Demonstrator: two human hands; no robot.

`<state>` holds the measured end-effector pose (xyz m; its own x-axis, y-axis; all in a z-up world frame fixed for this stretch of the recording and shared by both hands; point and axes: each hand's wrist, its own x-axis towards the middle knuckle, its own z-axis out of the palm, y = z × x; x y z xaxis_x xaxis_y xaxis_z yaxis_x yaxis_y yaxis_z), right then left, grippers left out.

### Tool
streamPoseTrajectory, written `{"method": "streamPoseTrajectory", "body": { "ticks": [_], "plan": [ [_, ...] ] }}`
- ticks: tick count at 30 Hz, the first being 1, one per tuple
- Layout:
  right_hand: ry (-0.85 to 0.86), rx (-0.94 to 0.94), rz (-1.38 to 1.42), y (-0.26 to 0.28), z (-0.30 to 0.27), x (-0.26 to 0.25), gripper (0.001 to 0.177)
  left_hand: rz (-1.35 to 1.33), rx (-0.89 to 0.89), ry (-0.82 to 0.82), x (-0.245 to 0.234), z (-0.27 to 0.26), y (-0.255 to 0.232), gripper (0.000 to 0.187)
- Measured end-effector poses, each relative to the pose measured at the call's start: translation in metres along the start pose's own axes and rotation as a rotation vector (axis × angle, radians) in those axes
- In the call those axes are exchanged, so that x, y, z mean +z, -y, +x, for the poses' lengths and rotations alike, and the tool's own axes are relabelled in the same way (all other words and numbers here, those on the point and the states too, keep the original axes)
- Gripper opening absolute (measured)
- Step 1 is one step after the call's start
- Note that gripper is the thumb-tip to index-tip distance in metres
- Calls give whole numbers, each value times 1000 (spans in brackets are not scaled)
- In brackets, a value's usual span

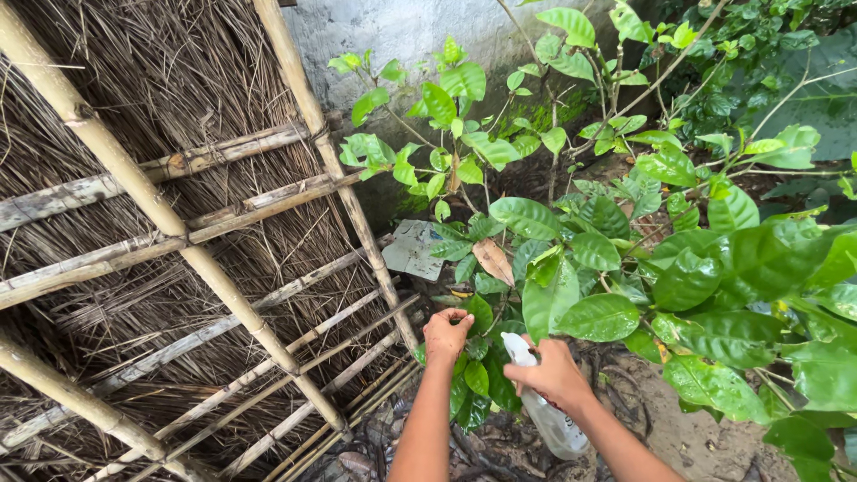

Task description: The person uses a spray bottle to spray liquid onto the leaves of a plant by hand, moving the bottle and their hands to cover different sections of the bush.

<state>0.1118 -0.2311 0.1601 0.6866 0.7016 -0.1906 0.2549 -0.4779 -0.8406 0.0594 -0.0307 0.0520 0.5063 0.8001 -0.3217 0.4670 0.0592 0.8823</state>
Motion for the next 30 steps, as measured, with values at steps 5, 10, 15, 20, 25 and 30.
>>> {"method": "streamPoseTrajectory", "body": {
  "ticks": [5, 10, 15, 20, 25, 30],
  "plan": [
    [35, 46, 60, -4, -11, 6, 29, 144, 9, -1, -1, 4, 18, 59],
    [104, 26, 79, -3, -16, 7, 30, 153, -60, 69, -2, 4, 47, 76],
    [57, 54, 22, 0, -25, 10, 31, 202, -38, 56, 3, -4, 52, 79],
    [-27, 56, 62, -7, -27, 4, 28, 150, 71, 29, 2, -10, 41, 62],
    [-230, -123, -332, -10, -31, -6, 44, 76, 126, -50, 8, -10, 32, 31],
    [-207, 21, -468, 3, -43, -10, 43, 32, 157, -78, 9, -14, 26, 22]
  ]
}}
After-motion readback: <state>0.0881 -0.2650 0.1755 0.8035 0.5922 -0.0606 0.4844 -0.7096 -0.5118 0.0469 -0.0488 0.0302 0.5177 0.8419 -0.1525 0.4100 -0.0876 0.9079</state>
